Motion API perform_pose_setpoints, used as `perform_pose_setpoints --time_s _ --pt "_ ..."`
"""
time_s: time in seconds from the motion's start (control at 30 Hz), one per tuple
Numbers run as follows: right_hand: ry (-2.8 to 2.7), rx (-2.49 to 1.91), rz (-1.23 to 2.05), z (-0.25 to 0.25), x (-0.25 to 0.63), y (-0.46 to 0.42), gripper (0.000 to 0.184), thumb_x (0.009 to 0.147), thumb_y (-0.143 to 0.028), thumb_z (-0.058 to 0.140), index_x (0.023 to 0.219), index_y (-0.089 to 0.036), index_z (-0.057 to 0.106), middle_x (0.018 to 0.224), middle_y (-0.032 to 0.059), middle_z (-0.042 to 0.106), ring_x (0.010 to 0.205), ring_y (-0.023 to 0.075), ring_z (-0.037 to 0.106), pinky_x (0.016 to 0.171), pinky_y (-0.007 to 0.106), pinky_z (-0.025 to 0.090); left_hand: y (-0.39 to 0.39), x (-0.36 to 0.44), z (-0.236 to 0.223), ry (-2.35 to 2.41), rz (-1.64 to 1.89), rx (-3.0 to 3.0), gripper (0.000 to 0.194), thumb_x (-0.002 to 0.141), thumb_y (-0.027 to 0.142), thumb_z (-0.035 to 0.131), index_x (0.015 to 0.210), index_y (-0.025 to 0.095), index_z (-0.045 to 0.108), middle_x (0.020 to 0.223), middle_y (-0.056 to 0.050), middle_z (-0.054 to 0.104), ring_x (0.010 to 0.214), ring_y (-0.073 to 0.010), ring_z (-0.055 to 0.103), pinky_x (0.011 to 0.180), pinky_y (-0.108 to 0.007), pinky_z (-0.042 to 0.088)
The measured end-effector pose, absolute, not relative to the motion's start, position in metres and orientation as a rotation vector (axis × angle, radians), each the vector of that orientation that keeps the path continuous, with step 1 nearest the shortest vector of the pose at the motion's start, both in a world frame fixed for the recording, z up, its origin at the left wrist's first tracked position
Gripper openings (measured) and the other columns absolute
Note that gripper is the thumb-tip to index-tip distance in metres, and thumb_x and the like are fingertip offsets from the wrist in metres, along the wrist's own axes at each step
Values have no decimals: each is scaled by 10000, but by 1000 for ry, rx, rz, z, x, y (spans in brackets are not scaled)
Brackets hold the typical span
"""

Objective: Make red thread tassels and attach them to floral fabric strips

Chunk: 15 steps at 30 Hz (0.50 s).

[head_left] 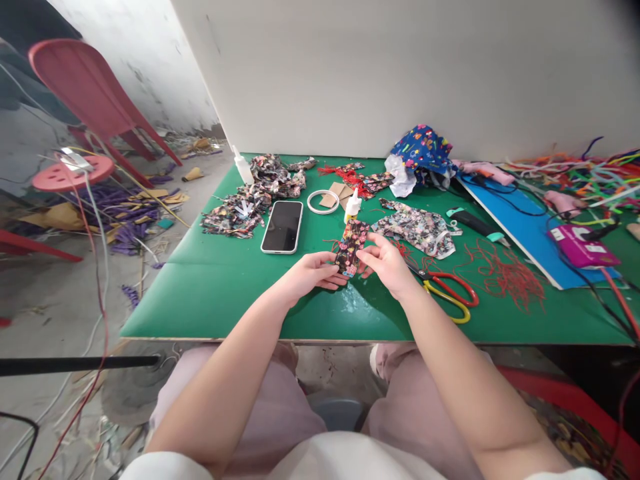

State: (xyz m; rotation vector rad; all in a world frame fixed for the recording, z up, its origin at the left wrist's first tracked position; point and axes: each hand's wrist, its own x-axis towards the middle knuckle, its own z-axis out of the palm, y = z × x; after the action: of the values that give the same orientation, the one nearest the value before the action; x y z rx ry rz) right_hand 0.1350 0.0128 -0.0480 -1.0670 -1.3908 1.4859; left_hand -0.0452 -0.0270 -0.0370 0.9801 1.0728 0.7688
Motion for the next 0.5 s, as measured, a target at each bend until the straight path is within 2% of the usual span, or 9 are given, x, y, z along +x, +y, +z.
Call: perform_pose_setpoints --time_s 0.07,0.2,0.33,0.5 --pt "-1308 -1058 1420 -46 136 14 482 687 -393 630 1127 -262 483 669 -42 586 537 113 568 418 209 446 -25 -47 -37 1090 766 1011 348 705 337 654 973 121 602 750 -80 683 669 -156 647 657 -280 506" --pt "-1216 -1054 1335 -45 141 17 450 699 -360 611 1125 -259 507 661 -41 576 528 102 544 420 203 442 -21 -54 -37 1201 874 1100 337 706 305 639 988 121 639 679 -37 656 568 -111 587 618 -263 497" --pt "-1370 -1028 1463 -46 141 14 480 697 -278 608 1160 -274 483 630 -59 547 519 93 529 429 199 440 -19 -62 -36 1369 1214 1221 286 721 327 616 947 159 662 635 6 599 564 -94 543 554 -207 469" --pt "-1703 -1020 1658 -46 137 7 402 734 -271 588 1124 -193 529 631 -30 567 509 83 533 385 173 381 -17 -65 -36 1476 1455 1177 296 692 358 648 903 151 660 579 26 548 527 -75 506 500 -174 441"
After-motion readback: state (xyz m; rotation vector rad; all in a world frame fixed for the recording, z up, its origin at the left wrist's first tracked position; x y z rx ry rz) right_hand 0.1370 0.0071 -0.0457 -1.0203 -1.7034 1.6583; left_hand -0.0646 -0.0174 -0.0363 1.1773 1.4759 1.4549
